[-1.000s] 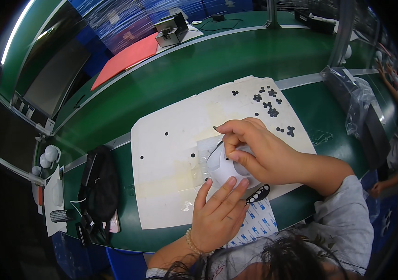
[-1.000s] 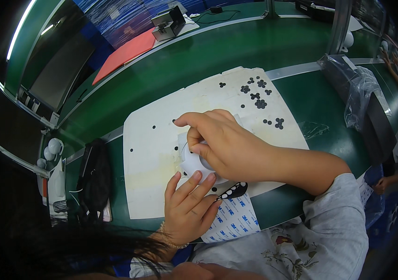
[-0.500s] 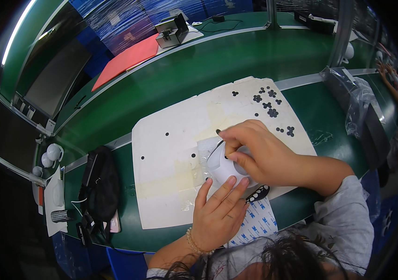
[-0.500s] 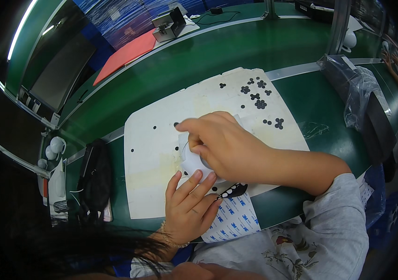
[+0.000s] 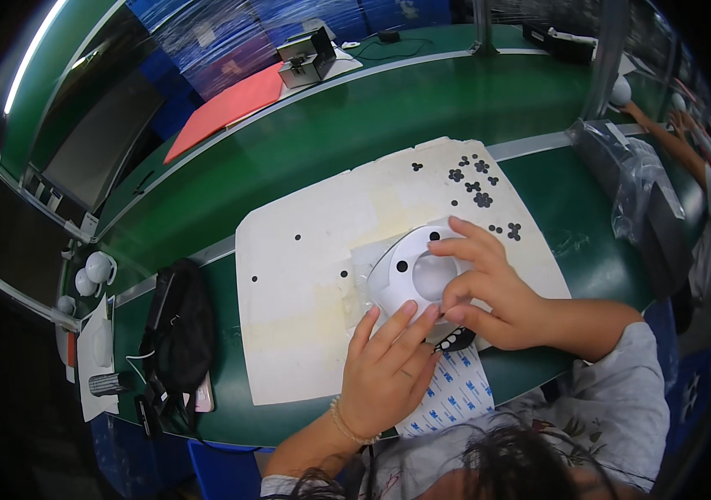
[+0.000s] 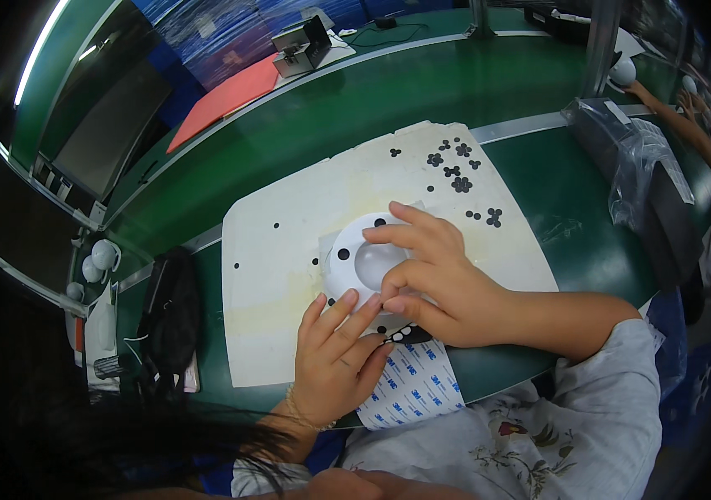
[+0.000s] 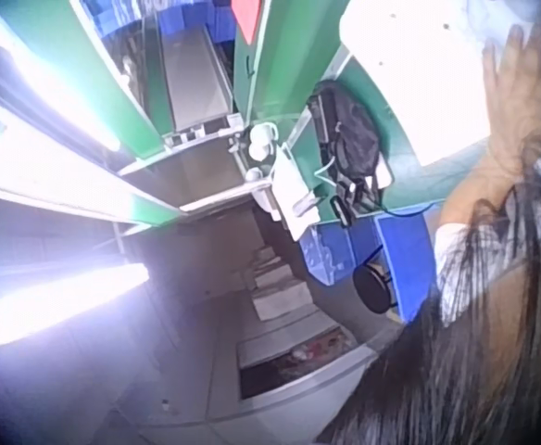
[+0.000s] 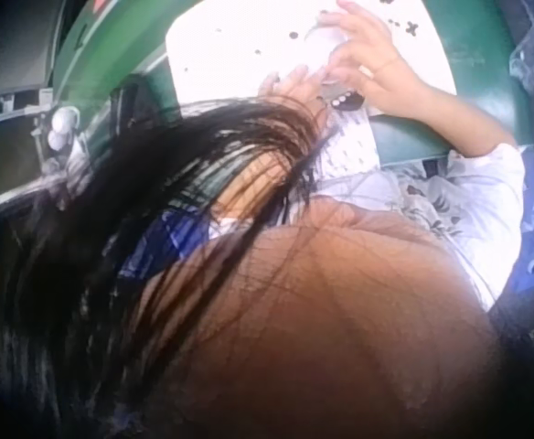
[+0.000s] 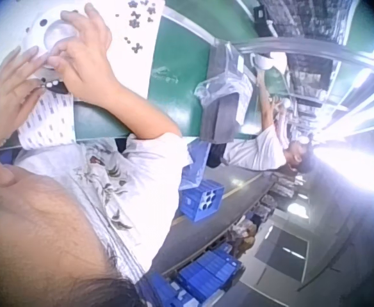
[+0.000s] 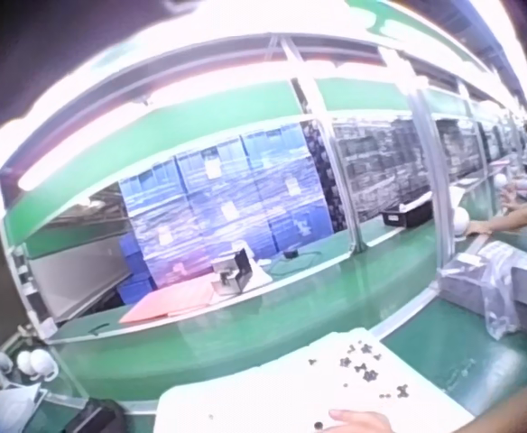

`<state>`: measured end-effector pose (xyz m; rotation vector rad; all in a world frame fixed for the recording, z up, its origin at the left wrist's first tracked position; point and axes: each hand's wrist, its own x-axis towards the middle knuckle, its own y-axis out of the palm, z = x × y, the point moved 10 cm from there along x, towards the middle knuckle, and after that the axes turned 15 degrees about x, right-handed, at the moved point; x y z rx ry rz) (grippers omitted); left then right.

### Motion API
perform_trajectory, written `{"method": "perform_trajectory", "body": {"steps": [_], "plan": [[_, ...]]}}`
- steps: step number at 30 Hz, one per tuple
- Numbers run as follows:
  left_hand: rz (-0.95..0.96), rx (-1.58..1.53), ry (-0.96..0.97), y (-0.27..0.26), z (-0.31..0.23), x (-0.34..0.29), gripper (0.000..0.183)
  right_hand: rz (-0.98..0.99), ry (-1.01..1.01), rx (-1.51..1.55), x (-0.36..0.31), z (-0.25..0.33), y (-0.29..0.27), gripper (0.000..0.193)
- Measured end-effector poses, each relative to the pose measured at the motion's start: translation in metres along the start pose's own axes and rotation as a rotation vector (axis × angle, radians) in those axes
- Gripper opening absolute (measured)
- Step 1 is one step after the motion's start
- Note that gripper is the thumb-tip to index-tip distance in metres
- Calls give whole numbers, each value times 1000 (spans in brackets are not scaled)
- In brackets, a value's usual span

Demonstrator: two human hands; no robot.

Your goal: The person assembles white circular electronic devices by inserting small black components into their holes. They pick up the device, place the components one by one, and then set the device aside on the green workbench. The process is repeated for multiple units.

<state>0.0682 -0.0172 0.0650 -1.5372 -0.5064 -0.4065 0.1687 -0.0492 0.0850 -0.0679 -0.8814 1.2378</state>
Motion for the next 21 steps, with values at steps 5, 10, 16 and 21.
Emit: {"method": "perform_trajectory", "body": {"steps": [5,10,16,21], "plan": [[-41,-59,-22,0,2,1,16,41,63,53,-1,-10,9,10],[-40,-60,-18,-1,2,1,16,28,66,75,0,-12,9,10],[-41,-56,-15,1,2,1,16,45,68,54,1,-10,10,9],[-44,-49,-17,1,2,1,16,52,50,12,0,-10,10,10]]}}
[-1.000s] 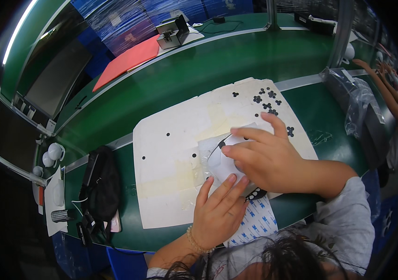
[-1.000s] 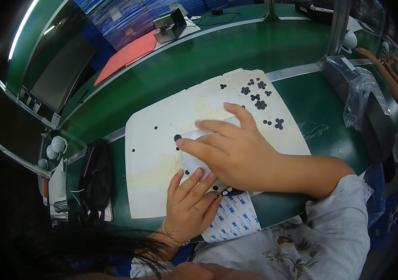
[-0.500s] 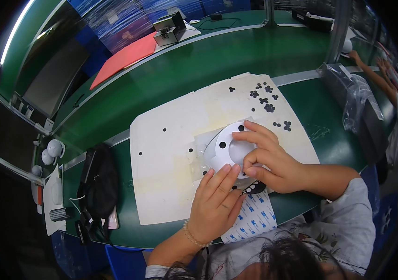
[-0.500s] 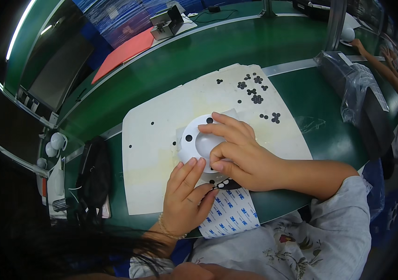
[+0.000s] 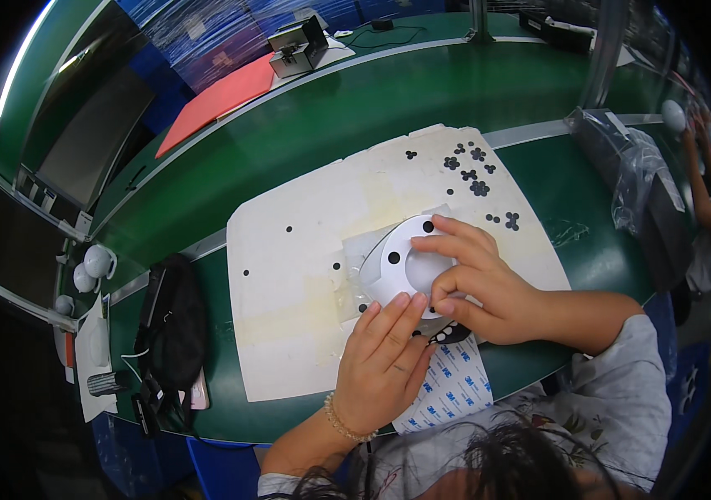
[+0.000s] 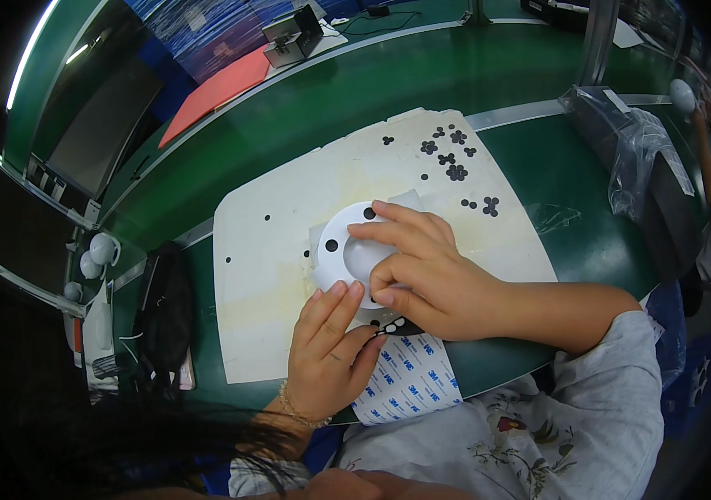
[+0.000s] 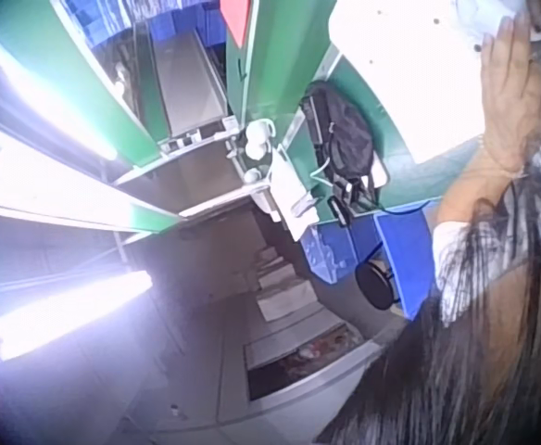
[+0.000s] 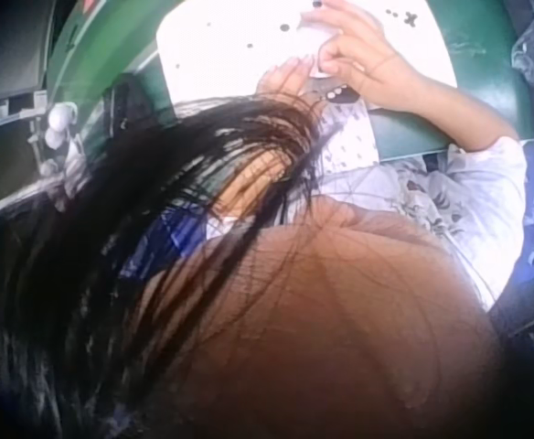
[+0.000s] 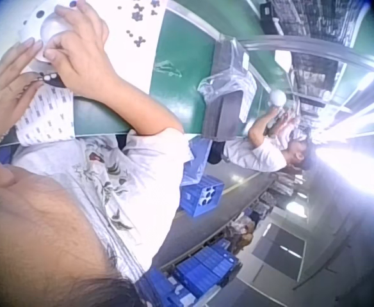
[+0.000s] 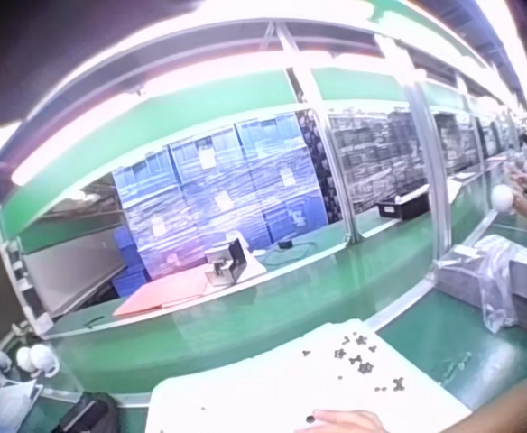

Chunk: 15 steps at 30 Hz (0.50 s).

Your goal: The person assembles white circular electronic devices by inserting small black components into their holes. They pick up the device, place the components one by one, and then set the device aside on the green workbench. The process is repeated for multiple units.

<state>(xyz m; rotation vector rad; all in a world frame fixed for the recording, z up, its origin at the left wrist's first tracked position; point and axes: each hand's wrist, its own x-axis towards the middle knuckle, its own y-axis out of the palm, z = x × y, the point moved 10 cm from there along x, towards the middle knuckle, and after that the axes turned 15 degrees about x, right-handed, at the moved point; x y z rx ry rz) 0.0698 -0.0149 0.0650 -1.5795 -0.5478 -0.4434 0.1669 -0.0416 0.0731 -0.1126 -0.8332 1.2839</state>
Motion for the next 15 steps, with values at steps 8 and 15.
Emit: {"method": "perform_trajectory", "body": {"steps": [8,15], "plan": [[-1,-18,-16,0,2,-1,18,-133,-341,-573,-26,27,0,22],[-98,-51,-91,-15,7,-5,20,-25,-297,-287,-35,33,-3,36]]}}
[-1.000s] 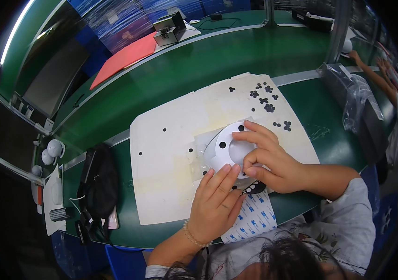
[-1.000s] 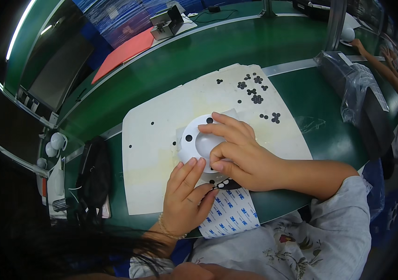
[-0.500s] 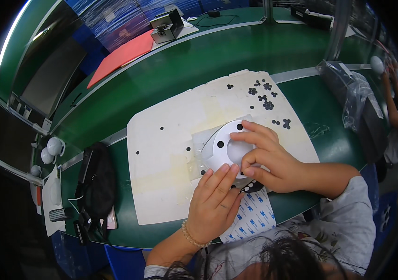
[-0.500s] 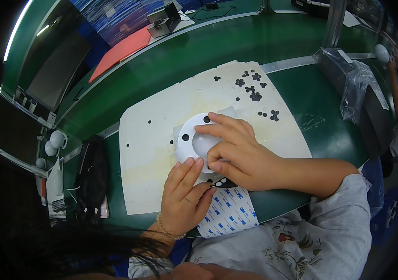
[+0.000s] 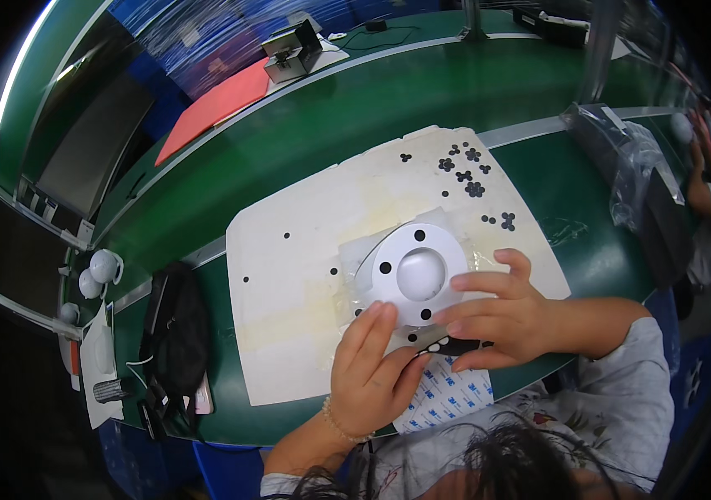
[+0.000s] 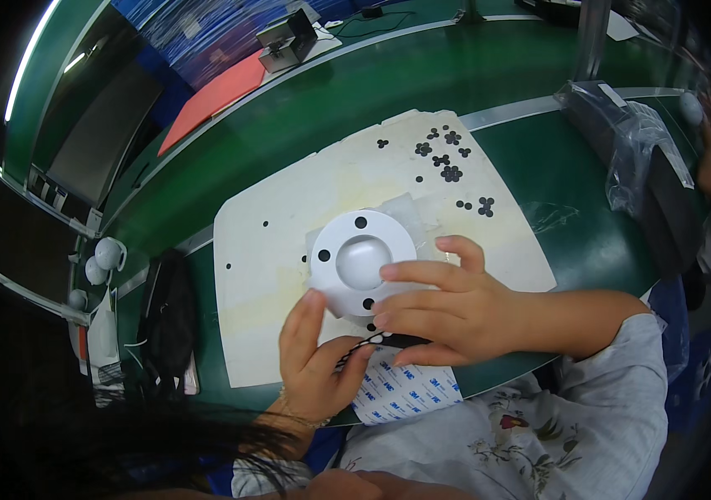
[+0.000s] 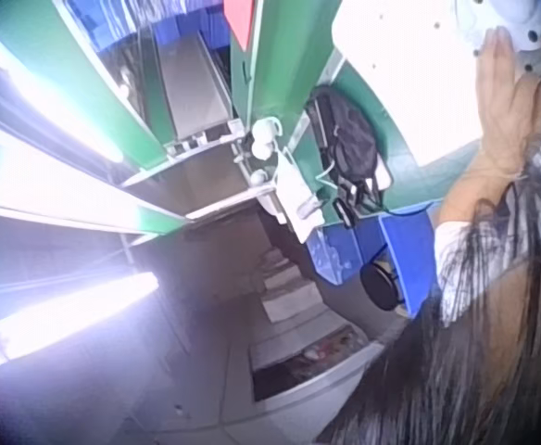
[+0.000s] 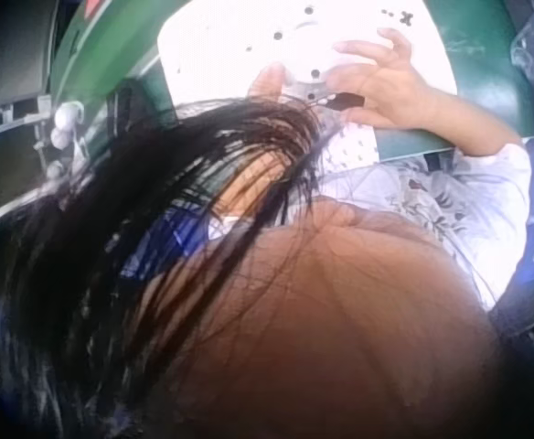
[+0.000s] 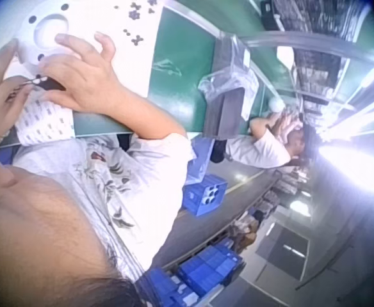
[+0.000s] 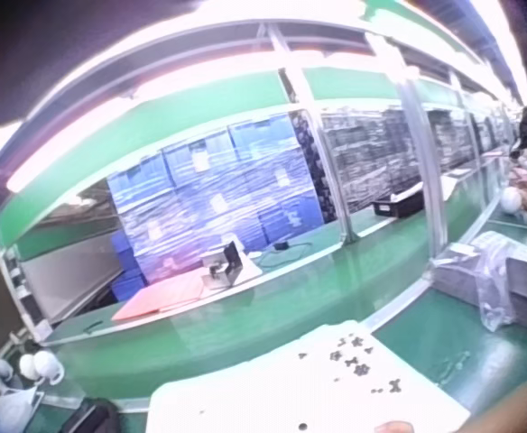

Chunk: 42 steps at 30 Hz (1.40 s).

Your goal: The person assembles white circular electronic devices by inserting small black components into their holes. They pick up the device, place the components one by one, and then set the device aside on the green workbench. The process is repeated for multiple units.

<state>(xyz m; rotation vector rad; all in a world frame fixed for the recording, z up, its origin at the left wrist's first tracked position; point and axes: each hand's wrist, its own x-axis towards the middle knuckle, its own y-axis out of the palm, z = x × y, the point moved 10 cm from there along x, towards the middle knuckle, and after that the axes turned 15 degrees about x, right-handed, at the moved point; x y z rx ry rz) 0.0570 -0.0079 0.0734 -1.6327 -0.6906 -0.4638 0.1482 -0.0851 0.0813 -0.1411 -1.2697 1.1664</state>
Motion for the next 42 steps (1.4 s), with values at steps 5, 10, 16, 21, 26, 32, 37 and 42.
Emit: {"method": "perform_trajectory", "body": {"steps": [5,10,16,21,26,32,37,42], "plan": [[-119,91,102,-13,-8,-8,21,72,235,282,0,-20,2,32],[-137,127,136,-14,-10,-10,21,26,329,433,-4,-31,1,19],[-52,99,76,-6,-3,-5,20,-59,57,217,-4,-20,-17,11],[105,80,81,13,-5,3,13,-218,391,414,-13,-68,-17,12],[131,92,87,18,-3,0,17,-212,417,493,-12,-73,-11,15],[107,83,70,15,-3,3,12,-202,400,495,-10,-71,-8,16],[120,82,65,16,-2,2,13,-204,380,473,-9,-70,-9,16],[127,80,72,16,-2,1,18,-221,414,553,-10,-74,-6,15]]}}
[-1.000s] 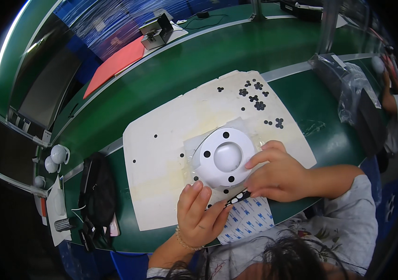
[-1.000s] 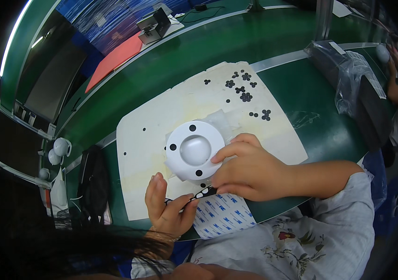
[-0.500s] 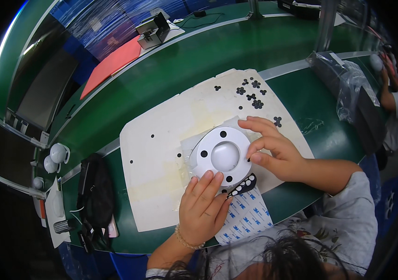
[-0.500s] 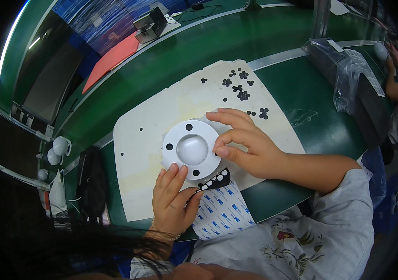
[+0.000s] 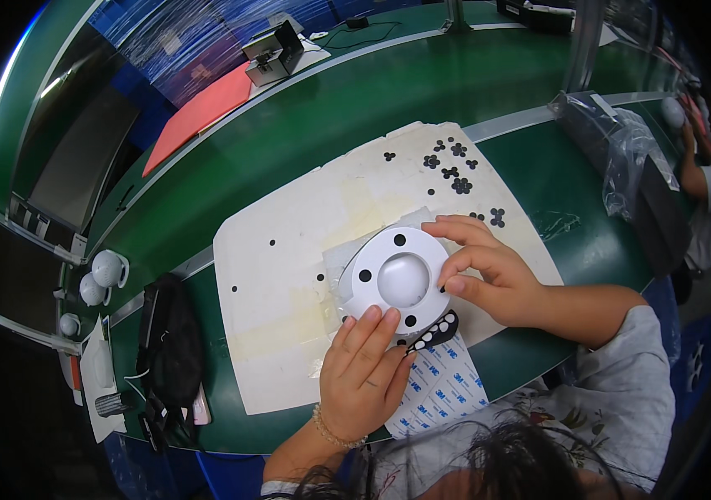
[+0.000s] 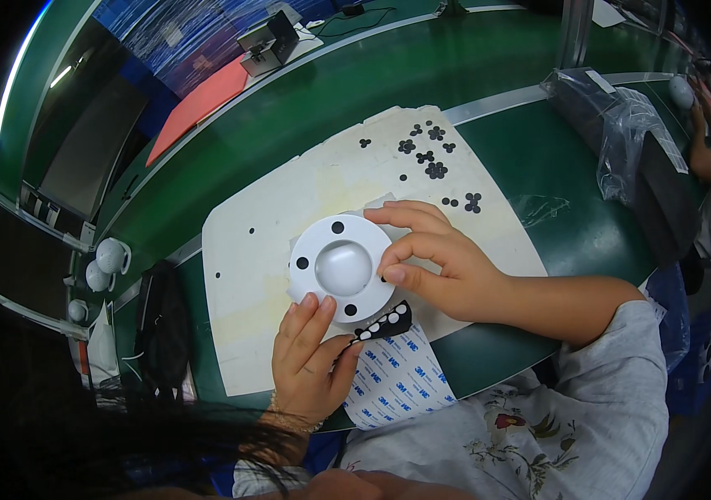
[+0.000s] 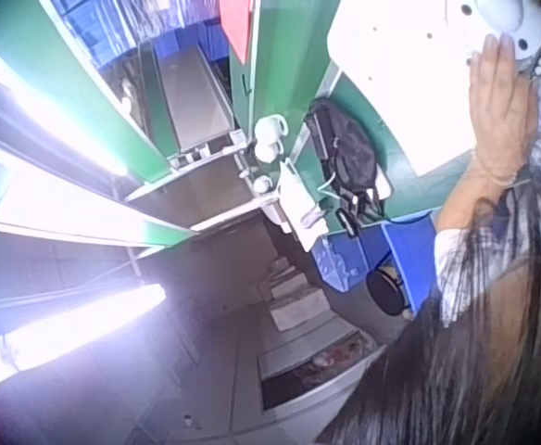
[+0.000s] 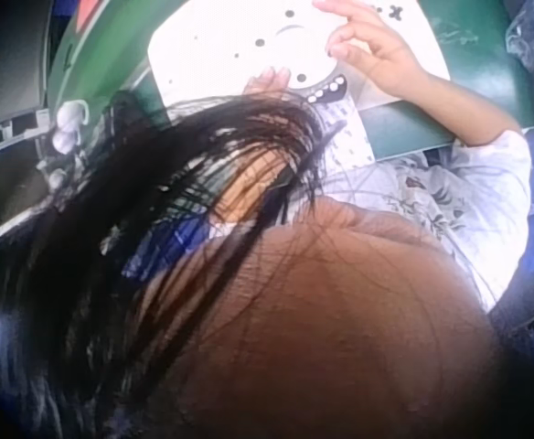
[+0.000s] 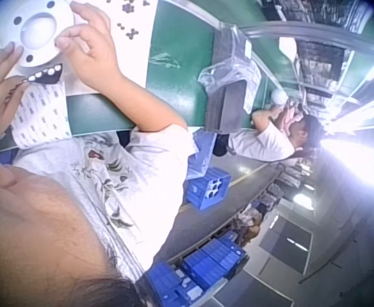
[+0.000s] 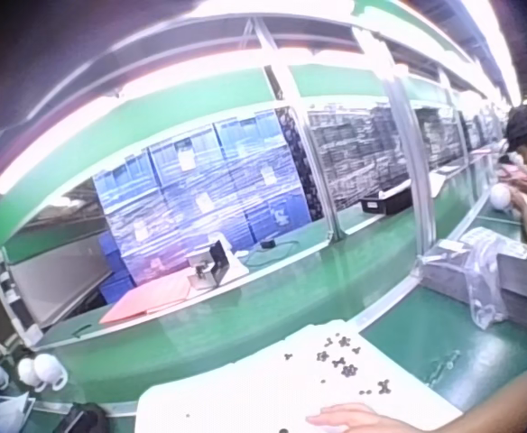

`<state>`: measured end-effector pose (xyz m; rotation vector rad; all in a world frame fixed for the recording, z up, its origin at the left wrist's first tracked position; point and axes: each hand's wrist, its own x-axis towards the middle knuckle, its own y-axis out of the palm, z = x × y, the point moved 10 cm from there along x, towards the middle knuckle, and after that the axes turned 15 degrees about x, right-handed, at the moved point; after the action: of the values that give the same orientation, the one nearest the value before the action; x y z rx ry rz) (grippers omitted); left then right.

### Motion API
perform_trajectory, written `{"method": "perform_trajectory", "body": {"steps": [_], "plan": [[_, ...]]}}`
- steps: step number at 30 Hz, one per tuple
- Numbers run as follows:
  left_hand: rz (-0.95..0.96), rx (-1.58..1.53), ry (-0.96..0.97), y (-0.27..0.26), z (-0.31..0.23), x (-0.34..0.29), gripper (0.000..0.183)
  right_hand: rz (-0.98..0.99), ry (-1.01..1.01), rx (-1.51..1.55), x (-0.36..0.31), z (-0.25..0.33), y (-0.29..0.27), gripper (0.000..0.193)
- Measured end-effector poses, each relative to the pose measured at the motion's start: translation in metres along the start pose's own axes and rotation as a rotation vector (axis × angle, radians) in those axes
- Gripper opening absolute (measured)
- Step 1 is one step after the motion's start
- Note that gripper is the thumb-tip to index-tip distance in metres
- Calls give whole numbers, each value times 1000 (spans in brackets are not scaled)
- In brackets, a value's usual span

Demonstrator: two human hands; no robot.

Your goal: The person assembles white circular electronic devices by inserting small black components into their holes. They pick up the device, place the components one by one, and then set the device aside on the green workbench. The process is repeated for multiple units.

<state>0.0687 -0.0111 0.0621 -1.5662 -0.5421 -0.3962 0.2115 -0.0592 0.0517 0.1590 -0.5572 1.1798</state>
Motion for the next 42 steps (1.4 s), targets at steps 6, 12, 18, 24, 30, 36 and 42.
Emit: {"method": "perform_trajectory", "body": {"steps": [6,12,18,24,30,36,42], "plan": [[10,6,-4,1,0,0,18,-1,-56,-30,0,2,0,13],[6,6,-8,1,1,-2,18,134,-370,-369,-7,13,2,17],[-21,3,-38,-3,2,1,10,-12,-188,-134,-1,10,-13,25],[-11,-11,9,0,2,-1,19,-41,522,545,-3,-54,12,31],[-127,-67,-1,-10,9,4,19,-399,542,829,37,-92,-54,20],[-50,-88,-23,0,16,6,16,-354,-53,-782,116,-94,-118,16],[30,-61,-65,8,20,7,15,-253,222,-1308,118,-173,-181,21]]}}
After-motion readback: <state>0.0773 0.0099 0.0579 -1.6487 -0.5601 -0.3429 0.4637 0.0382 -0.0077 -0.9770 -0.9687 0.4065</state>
